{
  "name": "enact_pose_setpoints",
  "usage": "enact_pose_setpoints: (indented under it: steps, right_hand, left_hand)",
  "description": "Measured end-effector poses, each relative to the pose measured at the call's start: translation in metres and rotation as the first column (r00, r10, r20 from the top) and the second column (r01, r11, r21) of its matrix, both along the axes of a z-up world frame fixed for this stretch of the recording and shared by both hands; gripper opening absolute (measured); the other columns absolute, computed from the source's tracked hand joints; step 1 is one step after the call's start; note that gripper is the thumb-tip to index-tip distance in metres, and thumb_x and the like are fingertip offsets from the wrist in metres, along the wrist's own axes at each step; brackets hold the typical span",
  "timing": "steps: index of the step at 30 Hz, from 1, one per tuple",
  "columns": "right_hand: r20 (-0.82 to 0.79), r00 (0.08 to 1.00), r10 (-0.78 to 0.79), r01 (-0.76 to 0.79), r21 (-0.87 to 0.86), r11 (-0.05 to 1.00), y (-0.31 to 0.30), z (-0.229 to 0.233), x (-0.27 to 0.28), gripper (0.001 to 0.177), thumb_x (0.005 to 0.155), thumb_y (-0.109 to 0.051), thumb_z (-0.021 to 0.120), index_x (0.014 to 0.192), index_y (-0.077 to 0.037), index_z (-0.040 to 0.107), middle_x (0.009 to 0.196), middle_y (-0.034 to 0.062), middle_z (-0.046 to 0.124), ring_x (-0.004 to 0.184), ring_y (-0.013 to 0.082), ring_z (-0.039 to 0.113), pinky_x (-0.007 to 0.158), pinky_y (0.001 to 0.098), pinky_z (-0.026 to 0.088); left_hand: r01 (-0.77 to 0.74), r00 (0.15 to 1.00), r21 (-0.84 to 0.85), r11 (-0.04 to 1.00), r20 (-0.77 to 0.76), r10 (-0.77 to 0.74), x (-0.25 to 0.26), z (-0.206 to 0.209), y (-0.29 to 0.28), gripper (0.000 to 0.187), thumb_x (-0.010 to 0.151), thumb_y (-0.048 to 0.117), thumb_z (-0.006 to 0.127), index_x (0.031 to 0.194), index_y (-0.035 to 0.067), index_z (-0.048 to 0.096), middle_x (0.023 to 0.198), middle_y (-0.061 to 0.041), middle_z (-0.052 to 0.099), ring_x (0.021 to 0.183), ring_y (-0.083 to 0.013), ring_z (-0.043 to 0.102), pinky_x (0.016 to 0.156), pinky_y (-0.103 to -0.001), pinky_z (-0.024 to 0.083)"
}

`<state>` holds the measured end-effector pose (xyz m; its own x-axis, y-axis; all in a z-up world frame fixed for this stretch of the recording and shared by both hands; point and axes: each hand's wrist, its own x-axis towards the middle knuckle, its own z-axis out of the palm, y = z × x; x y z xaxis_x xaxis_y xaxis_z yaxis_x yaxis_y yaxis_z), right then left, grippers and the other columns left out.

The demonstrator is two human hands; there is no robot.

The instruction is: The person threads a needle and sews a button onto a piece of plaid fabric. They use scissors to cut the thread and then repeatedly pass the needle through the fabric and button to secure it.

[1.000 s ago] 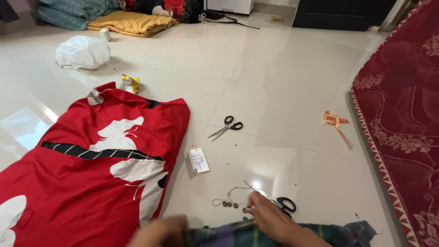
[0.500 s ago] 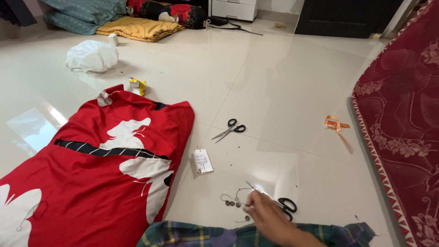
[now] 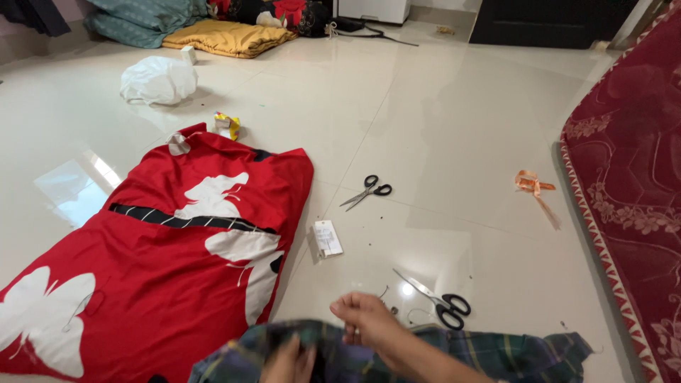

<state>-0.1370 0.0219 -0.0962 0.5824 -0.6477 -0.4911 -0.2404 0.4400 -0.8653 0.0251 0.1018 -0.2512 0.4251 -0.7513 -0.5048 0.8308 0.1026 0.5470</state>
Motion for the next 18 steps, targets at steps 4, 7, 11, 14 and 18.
enact_pose_setpoints:
  steps: [4, 7, 11, 14, 18]
  right_hand:
    - [0.124, 0.989, -0.085, 0.093, -0.061, 0.994, -0.008, 0.042, 0.011, 0.018, 0.088, -0.026, 0.076, 0.098, -0.012, 0.07, 0.075, -0.0041, 0.06, 0.062, 0.0073, 0.051, 0.06, 0.0232, 0.044]
    - [0.289, 0.943, -0.166, 0.187, -0.048, 0.981, -0.018, 0.079, 0.015, 0.015, 0.087, -0.02, 0.076, 0.098, -0.011, 0.07, 0.077, -0.0059, 0.061, 0.061, 0.0043, 0.049, 0.058, 0.0213, 0.043]
    - [0.367, 0.911, -0.185, 0.214, -0.039, 0.976, -0.015, 0.122, -0.005, 0.012, 0.088, -0.016, 0.075, 0.096, -0.011, 0.067, 0.076, -0.0074, 0.06, 0.06, 0.0039, 0.046, 0.056, 0.0212, 0.039]
    - [0.368, 0.911, -0.187, 0.213, -0.031, 0.977, -0.003, 0.145, -0.021, 0.012, 0.089, -0.014, 0.074, 0.097, -0.009, 0.067, 0.074, -0.008, 0.055, 0.059, 0.0037, 0.044, 0.055, 0.0217, 0.038]
    - [0.302, 0.939, -0.166, 0.181, -0.022, 0.983, 0.015, 0.158, -0.042, 0.016, 0.091, -0.017, 0.072, 0.101, -0.004, 0.071, 0.069, -0.0067, 0.049, 0.058, 0.004, 0.042, 0.054, 0.0223, 0.036]
  left_hand:
    - [-0.083, 0.996, -0.192, 0.978, 0.005, 0.085, 0.013, 0.055, -0.047, 0.022, 0.097, 0.014, 0.061, 0.11, -0.002, 0.056, 0.106, -0.016, 0.066, 0.099, -0.0308, 0.067, 0.096, -0.044, 0.058]
    - [-0.025, 0.991, -0.198, 0.98, 0.125, 0.05, 0.006, 0.133, -0.067, 0.019, 0.09, 0.008, 0.065, 0.106, 0.001, 0.057, 0.101, -0.013, 0.068, 0.091, -0.0242, 0.071, 0.086, -0.037, 0.06]
    - [0.097, 0.862, -0.12, 0.988, 0.506, -0.023, -0.028, 0.214, -0.038, 0.032, 0.085, 0.0, 0.078, 0.106, 0.001, 0.054, 0.088, -0.01, 0.062, 0.077, -0.0208, 0.063, 0.068, -0.032, 0.054]
    - [0.15, 0.804, -0.09, 0.985, 0.59, -0.069, -0.049, 0.251, -0.007, 0.038, 0.082, -0.003, 0.08, 0.108, 0.0, 0.052, 0.08, -0.006, 0.059, 0.075, -0.0205, 0.063, 0.065, -0.03, 0.054]
    - [0.266, 0.835, -0.13, 0.955, 0.527, -0.161, -0.063, 0.274, 0.025, 0.045, 0.075, -0.008, 0.073, 0.112, 0.002, 0.051, 0.091, -0.01, 0.076, 0.083, -0.0173, 0.071, 0.073, -0.027, 0.057]
